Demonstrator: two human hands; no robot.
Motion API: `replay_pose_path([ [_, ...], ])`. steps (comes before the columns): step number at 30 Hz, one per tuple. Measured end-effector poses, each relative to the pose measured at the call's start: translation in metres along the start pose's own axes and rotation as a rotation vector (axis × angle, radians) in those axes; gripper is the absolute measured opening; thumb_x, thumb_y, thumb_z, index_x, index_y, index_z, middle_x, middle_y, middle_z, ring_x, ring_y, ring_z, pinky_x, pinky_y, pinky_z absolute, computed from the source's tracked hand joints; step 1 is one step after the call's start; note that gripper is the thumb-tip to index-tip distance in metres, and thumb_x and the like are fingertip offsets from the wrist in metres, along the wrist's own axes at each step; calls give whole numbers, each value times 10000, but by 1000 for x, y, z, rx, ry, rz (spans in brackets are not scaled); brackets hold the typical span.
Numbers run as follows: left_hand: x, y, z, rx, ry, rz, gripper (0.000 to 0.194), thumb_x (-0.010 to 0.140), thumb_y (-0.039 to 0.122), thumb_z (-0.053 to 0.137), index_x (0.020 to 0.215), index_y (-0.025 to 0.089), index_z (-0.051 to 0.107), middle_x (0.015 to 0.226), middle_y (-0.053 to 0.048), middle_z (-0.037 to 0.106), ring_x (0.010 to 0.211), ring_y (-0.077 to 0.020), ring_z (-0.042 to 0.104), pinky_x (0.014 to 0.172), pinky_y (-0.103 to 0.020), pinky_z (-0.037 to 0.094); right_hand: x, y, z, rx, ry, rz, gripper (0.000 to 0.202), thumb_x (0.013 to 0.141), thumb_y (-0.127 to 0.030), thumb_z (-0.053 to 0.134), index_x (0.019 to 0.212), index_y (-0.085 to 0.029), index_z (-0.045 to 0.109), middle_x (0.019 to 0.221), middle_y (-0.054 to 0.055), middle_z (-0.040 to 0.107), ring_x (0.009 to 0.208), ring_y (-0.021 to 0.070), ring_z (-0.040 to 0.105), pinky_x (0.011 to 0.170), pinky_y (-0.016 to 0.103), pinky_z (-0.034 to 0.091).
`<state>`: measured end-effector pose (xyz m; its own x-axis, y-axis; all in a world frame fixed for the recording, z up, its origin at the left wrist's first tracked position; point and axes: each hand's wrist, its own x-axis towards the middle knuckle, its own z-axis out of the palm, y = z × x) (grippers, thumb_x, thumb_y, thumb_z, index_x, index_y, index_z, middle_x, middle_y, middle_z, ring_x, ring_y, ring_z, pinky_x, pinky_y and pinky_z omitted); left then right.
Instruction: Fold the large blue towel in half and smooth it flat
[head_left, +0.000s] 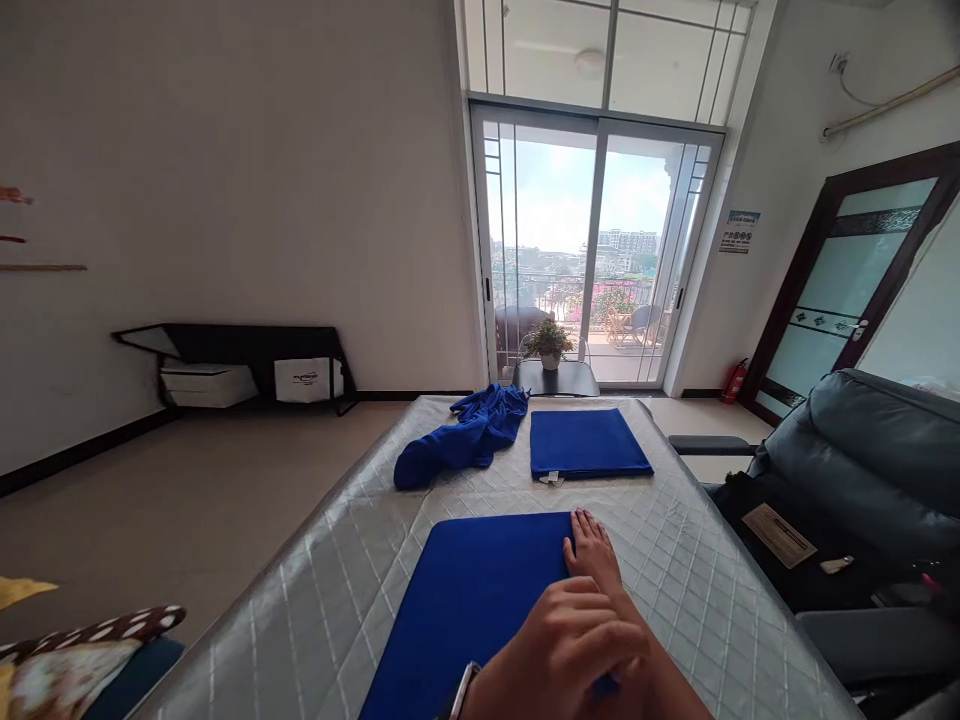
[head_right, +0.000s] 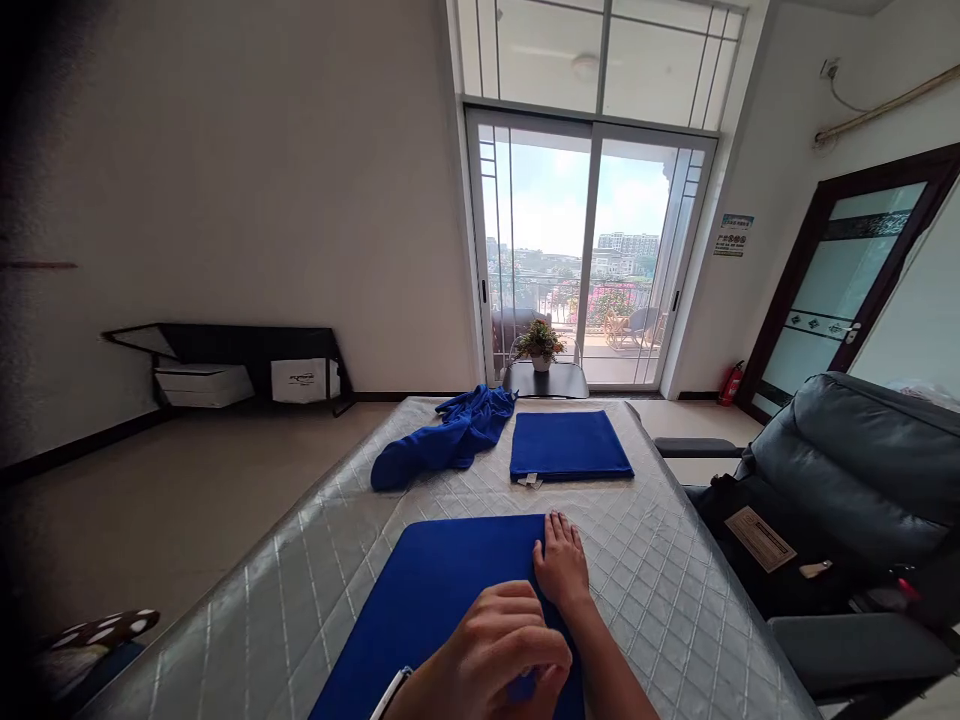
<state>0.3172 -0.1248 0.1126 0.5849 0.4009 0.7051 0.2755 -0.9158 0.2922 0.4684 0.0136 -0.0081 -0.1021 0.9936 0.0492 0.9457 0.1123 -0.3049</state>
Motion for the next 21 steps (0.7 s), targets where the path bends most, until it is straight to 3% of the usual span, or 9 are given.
replay_pose_path([
  [2, 27, -45, 22, 39, -30, -155, 257, 1048, 267, 483, 1167, 246, 709, 977, -77, 790, 922, -187, 740, 892, -347, 594, -1, 2, 2, -19, 10, -42, 649, 1025, -304, 334, 1649, -127, 320, 1718, 54, 279, 1602, 245, 195, 1301, 354, 97],
  [5, 37, -105, 56, 239, -105, -410, 342, 1057, 258, 406, 1233, 237, 699, 1191, -111, 783, 1133, -216, 716, 1017, -385, 554, -3, 4, 4, -38, 25, -68, 644, 1016, -266, 354, 1646, -133, 332, 1714, 72, 288, 1596, 240, 218, 1300, 344, 97],
  [8, 17, -144, 82, 292, -140, -477, 392, 1044, 255, 420, 1333, 161, 667, 1352, -183, 724, 1291, -272, 655, 1119, -474, 499, -1, 5, 6, -56, 9, -64, 635, 1016, -228, 336, 1641, -119, 332, 1721, 88, 252, 1602, 233, 196, 1299, 381, 121],
  [11, -9, -166, 97, 354, -207, -503, 463, 1072, 329, 369, 1458, 186, 583, 1484, -145, 651, 1400, -257, 579, 1175, -502, 456, 2, 5, 7, -80, -9, -79, 630, 1022, -216, 311, 1645, -126, 318, 1729, 79, 216, 1609, 229, 162, 1297, 404, 120],
  [16, -33, -180, 91, 469, -288, -585, 585, 1086, 502, 280, 1559, 224, 482, 1608, -98, 533, 1520, -246, 440, 1253, -502, 364, 2, 0, 3, -61, -4, -26, 622, 1048, -287, 267, 1648, -131, 314, 1724, 73, 234, 1607, 220, 176, 1295, 404, 117],
  [21, -63, -191, 46, 536, -367, -723, 683, 1068, 582, 243, 1591, 187, 438, 1660, -101, 445, 1565, -265, 357, 1286, -505, 307, 0, -6, -4, -27, -2, 2, 641, 1058, -356, 236, 1649, -117, 302, 1717, 67, 262, 1605, 207, 181, 1298, 399, 117],
])
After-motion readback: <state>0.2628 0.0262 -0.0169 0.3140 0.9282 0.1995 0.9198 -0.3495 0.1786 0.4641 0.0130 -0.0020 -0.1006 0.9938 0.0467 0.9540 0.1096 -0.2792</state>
